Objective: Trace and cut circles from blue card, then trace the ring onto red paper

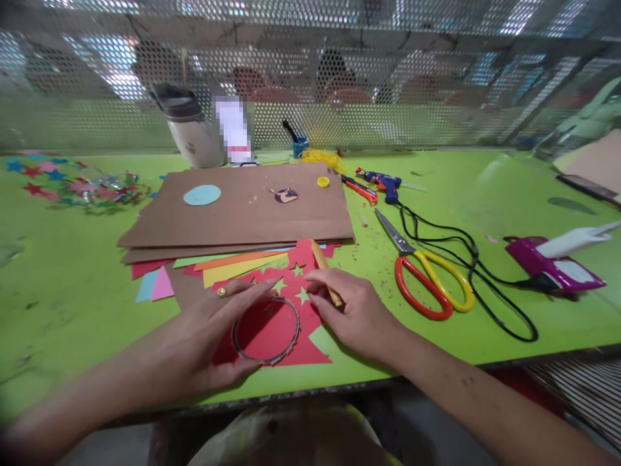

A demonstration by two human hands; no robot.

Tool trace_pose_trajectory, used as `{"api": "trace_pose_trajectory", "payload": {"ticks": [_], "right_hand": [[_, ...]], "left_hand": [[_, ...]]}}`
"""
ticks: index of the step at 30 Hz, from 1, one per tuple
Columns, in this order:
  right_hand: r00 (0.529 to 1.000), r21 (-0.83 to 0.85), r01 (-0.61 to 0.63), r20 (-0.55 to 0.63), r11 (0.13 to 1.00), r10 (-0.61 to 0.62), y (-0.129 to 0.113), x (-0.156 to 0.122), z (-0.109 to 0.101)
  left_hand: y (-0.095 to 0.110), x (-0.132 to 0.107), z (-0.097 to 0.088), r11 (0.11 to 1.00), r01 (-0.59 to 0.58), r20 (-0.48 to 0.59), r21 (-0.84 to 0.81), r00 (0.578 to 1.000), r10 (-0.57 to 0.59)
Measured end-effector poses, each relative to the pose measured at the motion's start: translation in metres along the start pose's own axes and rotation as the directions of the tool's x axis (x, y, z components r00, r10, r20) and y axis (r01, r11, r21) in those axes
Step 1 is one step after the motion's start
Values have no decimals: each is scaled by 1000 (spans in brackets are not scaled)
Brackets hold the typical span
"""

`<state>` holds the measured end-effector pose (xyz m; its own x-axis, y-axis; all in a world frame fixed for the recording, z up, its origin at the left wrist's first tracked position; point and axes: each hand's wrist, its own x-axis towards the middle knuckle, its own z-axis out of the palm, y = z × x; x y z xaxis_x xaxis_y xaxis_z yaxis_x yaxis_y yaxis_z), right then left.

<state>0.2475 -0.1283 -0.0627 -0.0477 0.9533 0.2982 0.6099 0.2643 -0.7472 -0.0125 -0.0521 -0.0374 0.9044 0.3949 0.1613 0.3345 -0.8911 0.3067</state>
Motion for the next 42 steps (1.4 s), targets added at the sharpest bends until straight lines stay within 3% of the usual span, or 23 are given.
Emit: {"api": "trace_pose_trajectory", "payload": {"ticks": [10,14,17,21,33,42], "right_hand": [[996,-72,86,23,994,-84,-2,-2,-1],[966,-125,230,147,965,-212,-9,-1,-1],[939,-165,286,245,944,-242,-14,1,2],[926,-180,325,260,928,-273,-16,2,10],[938,-75,259,259,963,-232,-13,3,15],[947,-137,187,289,973,-141,-15,2,15]], "left_hand": [[1,1,0,999,36,14,-27,999,-35],[1,-2,5,996,61,15,-62,998,-61],[2,-5,7,994,84,25,-71,996,-83],[3,-4,9,995,77,0,-61,997,-77],[4,-3,11,994,73,-33,-79,997,-76],[3,-3,7,962,155,7,-226,987,-158]]}}
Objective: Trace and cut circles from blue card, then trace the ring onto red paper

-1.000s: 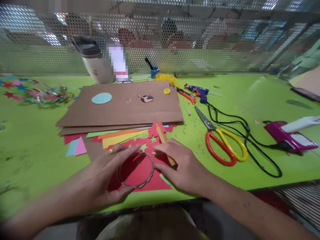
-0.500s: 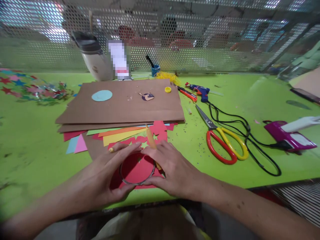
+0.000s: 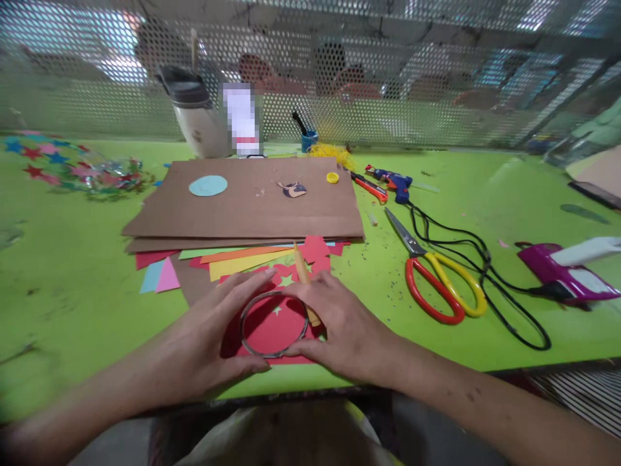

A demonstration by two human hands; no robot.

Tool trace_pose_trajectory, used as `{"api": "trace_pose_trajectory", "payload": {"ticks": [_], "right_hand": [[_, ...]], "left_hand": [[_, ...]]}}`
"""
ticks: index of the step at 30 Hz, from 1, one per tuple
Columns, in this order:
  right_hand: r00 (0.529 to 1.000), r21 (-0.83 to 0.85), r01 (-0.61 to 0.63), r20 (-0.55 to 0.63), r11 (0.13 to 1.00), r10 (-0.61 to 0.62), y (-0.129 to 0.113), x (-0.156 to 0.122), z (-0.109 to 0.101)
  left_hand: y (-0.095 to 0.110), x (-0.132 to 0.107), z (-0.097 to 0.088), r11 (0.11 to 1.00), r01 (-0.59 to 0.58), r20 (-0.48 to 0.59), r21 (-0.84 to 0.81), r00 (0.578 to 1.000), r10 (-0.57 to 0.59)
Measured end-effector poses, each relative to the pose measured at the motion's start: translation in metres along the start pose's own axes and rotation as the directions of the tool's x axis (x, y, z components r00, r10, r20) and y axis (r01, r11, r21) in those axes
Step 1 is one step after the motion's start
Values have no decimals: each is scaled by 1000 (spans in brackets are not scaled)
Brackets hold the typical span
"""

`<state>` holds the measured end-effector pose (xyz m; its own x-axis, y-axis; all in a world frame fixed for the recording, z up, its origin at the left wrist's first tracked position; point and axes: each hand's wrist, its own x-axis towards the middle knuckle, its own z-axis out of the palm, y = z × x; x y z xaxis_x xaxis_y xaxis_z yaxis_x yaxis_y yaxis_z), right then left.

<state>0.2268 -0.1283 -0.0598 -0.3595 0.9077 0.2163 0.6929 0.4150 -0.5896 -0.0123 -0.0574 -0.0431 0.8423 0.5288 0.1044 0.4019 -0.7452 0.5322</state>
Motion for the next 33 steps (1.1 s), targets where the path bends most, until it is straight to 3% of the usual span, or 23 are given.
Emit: {"api": "trace_pose_trajectory", "payload": {"ticks": [9,20,33], "right_hand": [[1000,-26,9,-8,1000,-9,3,-1,2],[999,-31,33,-19,999,-33,0,0,-1],[999,10,38,14,999,-38,3,4,-8]], "left_hand": [[-1,0,7,997,45,-18,-68,999,-46],[2,0,6,999,31,-31,-31,999,-32],[-2,0,9,987,139,-8,-83,990,-140]]}}
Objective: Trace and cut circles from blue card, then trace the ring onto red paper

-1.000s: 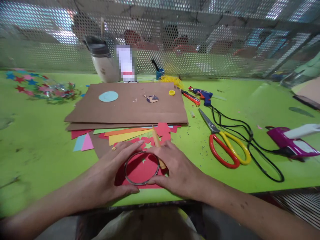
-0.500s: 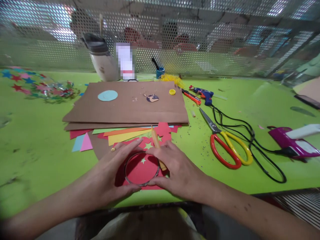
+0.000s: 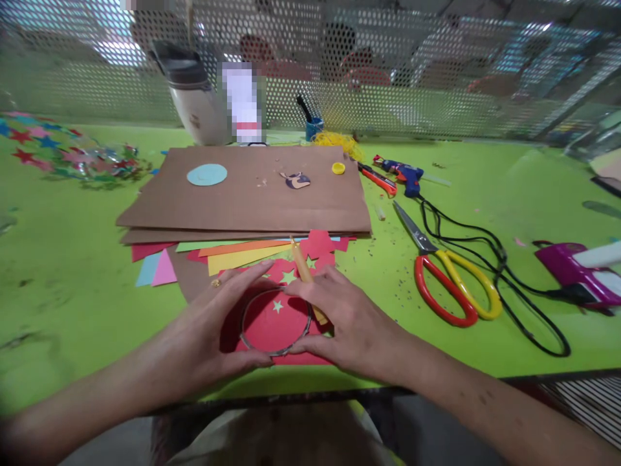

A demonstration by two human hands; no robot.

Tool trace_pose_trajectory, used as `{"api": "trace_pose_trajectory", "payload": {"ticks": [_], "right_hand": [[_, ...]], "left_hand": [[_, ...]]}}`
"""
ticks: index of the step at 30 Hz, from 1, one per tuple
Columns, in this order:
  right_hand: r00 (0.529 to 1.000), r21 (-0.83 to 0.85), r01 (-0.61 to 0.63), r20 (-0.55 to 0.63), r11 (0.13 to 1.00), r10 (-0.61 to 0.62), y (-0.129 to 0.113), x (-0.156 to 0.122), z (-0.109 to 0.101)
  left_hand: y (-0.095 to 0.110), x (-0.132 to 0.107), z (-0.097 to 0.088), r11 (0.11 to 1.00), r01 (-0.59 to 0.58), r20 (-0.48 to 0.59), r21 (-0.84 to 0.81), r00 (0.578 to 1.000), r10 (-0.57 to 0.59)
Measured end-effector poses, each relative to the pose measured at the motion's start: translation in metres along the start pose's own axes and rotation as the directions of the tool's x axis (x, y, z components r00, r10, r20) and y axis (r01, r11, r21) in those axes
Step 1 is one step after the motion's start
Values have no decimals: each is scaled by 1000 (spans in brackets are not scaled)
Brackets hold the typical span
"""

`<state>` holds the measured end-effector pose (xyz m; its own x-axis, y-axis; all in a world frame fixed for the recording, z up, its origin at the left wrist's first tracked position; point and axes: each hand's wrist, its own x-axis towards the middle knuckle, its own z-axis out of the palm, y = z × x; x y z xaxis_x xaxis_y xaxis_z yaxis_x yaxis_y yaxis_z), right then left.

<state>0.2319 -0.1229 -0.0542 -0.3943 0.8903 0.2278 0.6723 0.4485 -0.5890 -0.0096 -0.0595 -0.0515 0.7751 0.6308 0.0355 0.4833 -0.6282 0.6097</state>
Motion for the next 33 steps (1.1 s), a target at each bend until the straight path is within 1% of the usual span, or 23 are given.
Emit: {"api": "trace_pose_trajectory", "payload": {"ticks": [2,4,6,7,8,10,12,15,17,20,24,28,30,33], "right_hand": [[1000,-10,12,-3,1000,-12,2,-2,2],[1000,-20,16,-6,1000,-16,3,-4,4],[1000,-23,-6,-5,1000,6,3,-5,4],[1000,-24,-19,-8,1000,18,3,-5,4],[999,-26,-31,-11,999,30,2,-5,4],[999,-33,-44,-14,998,43,1,-5,4],[999,-41,-43,-21,998,43,1,-6,4],[999,-36,-38,-39,999,36,1,-7,6],[998,-20,-39,-47,999,38,2,-7,7],[998,-2,-52,-40,999,52,3,-7,8],[998,1,-45,-31,999,45,2,-7,8],[998,18,-44,-34,999,45,4,-8,8],[998,28,-43,-34,999,44,5,-8,8],[998,46,-49,-33,998,51,5,-7,8]], "left_hand": [[-1,-1,-6,1000,-23,16,-8,1000,23],[-2,-2,-18,999,-49,69,-15,996,50],[-4,-5,-33,999,-32,134,5,991,31],[-6,-7,-40,999,-6,146,32,989,1],[-8,-9,-47,998,25,139,62,990,-34],[-13,-12,-57,992,70,85,104,993,-79],[-18,-14,-60,990,83,60,115,994,-91],[-20,-15,-58,990,78,104,119,990,-91],[-18,-15,-55,990,67,143,126,986,-86],[-15,-16,-53,987,54,172,152,982,-80],[-11,-18,-50,982,21,149,187,988,-50],[-1,-13,-45,980,-28,101,195,995,8],[4,-9,-40,981,-66,84,181,995,51],[7,-3,-29,982,-125,85,145,990,113]]}}
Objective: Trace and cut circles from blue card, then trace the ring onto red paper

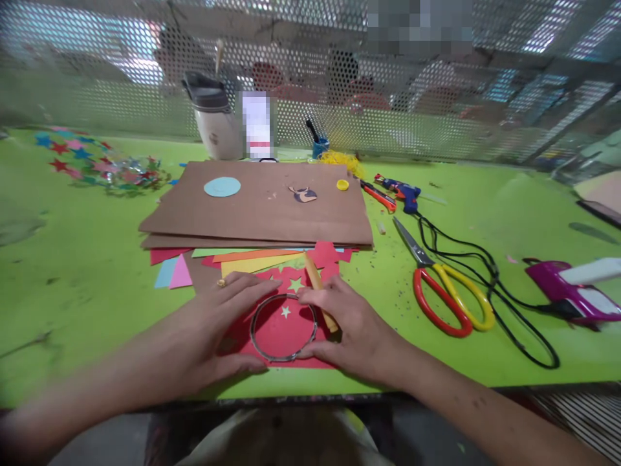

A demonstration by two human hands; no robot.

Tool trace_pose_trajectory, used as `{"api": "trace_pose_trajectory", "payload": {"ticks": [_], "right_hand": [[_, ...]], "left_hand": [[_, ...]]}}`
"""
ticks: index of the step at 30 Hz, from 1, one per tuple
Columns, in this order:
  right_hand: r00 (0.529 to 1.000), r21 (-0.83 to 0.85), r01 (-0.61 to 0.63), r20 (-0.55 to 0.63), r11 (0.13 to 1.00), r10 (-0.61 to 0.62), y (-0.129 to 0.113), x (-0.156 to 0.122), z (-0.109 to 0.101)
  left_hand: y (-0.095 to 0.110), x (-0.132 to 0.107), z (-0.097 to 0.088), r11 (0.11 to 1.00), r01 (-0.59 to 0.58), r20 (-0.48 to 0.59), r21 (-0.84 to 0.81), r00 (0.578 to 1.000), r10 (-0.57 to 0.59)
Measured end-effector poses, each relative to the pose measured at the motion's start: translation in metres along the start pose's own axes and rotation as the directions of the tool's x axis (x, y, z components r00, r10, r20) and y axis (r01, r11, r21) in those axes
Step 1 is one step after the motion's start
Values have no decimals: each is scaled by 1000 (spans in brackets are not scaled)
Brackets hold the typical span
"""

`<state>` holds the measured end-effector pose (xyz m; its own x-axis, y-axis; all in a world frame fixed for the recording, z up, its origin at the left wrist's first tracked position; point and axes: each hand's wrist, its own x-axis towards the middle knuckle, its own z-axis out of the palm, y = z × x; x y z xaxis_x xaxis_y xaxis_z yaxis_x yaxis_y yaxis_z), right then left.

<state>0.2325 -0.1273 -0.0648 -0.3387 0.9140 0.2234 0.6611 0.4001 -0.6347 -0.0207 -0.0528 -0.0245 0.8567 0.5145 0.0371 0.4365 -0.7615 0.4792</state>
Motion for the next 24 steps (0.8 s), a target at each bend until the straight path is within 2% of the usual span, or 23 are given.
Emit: {"api": "trace_pose_trajectory", "payload": {"ticks": [6,13,18,24], "right_hand": [[1000,23,20,-12,1000,-20,-1,2,-1],[1000,0,8,7,1000,-8,-3,4,-4],[999,-5,-14,33,1000,14,-6,4,-5],[994,-58,-88,67,994,92,-10,3,-24]], "left_hand": [[-1,3,19,1000,-2,-58,-17,998,1],[1,4,27,999,15,-77,-39,997,-18],[-1,5,32,994,80,-54,-67,995,-84],[-3,2,35,990,127,-64,-69,989,-131]]}}
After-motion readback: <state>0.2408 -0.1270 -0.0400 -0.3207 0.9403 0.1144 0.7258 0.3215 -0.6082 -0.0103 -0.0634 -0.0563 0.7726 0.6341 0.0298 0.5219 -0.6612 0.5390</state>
